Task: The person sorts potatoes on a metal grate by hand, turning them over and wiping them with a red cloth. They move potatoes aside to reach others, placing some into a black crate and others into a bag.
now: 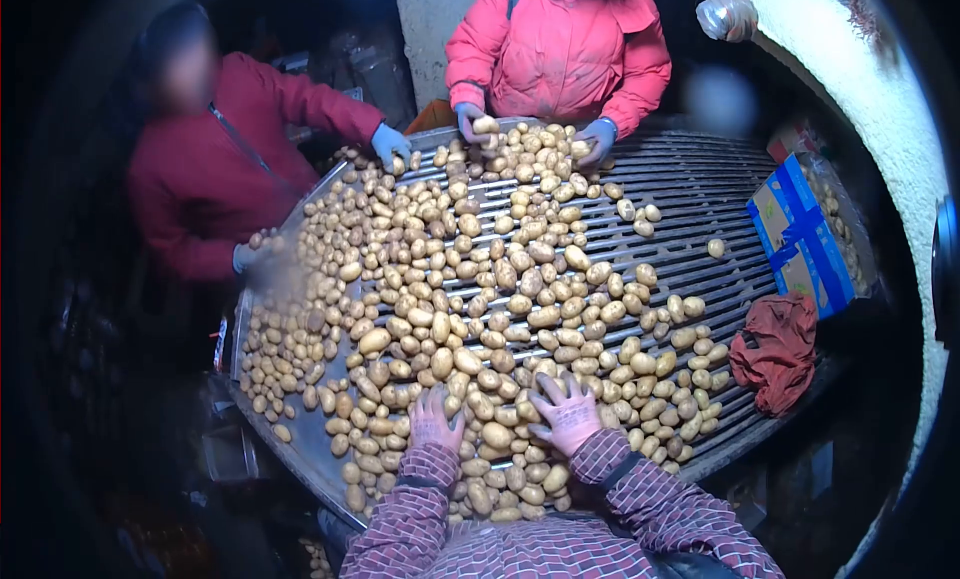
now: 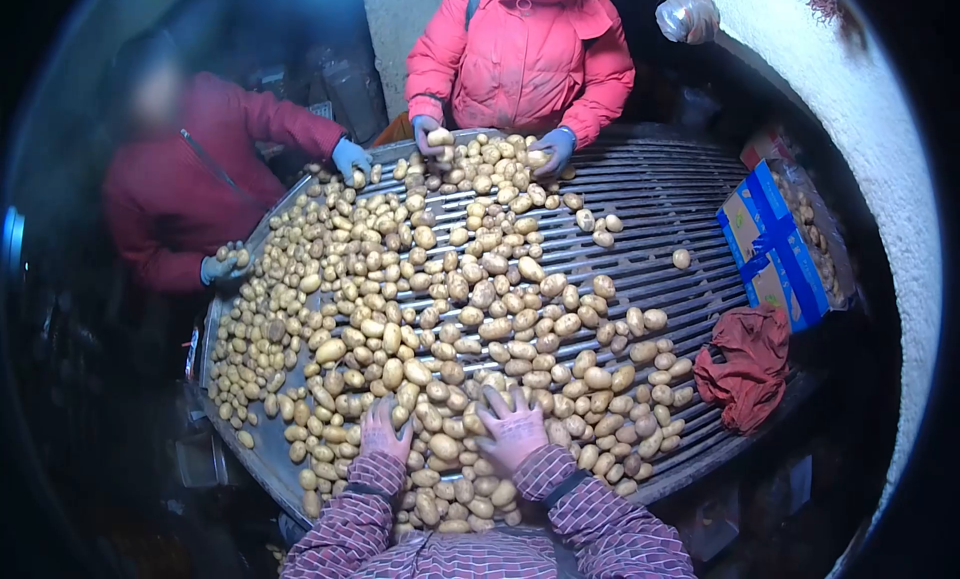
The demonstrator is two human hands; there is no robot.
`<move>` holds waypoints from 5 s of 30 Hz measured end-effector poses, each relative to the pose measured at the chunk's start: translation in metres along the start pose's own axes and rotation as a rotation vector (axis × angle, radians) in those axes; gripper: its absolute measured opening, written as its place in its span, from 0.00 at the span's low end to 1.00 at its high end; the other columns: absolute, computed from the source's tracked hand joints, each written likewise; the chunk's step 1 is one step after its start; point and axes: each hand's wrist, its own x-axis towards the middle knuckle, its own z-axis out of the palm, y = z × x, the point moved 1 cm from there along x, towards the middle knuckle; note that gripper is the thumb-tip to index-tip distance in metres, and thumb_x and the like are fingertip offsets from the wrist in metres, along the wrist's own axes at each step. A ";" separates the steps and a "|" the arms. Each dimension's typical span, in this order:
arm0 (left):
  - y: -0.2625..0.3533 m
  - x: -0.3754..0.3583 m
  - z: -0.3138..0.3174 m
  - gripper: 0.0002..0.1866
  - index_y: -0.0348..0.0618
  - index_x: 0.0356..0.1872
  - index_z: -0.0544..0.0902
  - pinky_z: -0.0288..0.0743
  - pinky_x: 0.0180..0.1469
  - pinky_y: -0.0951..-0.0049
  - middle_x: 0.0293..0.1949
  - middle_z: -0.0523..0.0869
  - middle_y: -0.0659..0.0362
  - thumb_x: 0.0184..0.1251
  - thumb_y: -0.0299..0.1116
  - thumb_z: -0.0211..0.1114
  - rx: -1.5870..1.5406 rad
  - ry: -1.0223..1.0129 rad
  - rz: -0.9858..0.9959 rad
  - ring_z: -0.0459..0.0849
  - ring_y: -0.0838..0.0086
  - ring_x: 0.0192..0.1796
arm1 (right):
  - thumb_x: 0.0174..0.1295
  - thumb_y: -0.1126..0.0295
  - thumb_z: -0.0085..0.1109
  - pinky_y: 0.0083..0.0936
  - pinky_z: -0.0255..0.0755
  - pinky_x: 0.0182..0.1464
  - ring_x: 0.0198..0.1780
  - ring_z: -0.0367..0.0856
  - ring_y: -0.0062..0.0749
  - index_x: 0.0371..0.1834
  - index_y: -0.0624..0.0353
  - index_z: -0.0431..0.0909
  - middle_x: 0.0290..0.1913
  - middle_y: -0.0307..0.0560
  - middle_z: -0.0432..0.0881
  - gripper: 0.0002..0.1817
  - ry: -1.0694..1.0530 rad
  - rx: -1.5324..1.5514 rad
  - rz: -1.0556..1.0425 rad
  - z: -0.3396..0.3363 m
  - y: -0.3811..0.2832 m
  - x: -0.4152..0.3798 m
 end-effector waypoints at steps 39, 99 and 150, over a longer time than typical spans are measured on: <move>-0.122 -0.197 -0.070 0.20 0.52 0.58 0.74 0.84 0.38 0.63 0.41 0.83 0.57 0.68 0.45 0.64 -2.179 0.563 -0.890 0.85 0.63 0.38 | 0.53 0.56 0.64 0.52 0.67 0.60 0.65 0.63 0.61 0.51 0.50 0.81 0.57 0.46 0.75 0.22 0.110 0.030 -0.280 0.021 -0.065 0.002; -0.120 -0.195 -0.108 0.37 0.54 0.66 0.69 0.71 0.59 0.52 0.64 0.71 0.51 0.51 0.40 0.71 0.246 0.049 -0.451 0.76 0.55 0.59 | 0.61 0.70 0.61 0.34 0.72 0.60 0.56 0.77 0.35 0.67 0.58 0.67 0.56 0.46 0.77 0.29 -0.690 1.778 0.200 0.065 -0.139 0.011; -0.210 -0.205 -0.092 0.17 0.40 0.56 0.79 0.76 0.54 0.69 0.49 0.85 0.56 0.65 0.26 0.62 -0.797 0.692 -0.703 0.83 0.68 0.47 | 0.59 0.50 0.60 0.51 0.59 0.69 0.73 0.57 0.53 0.73 0.50 0.60 0.72 0.49 0.63 0.39 -0.166 0.076 -0.964 0.096 -0.257 0.046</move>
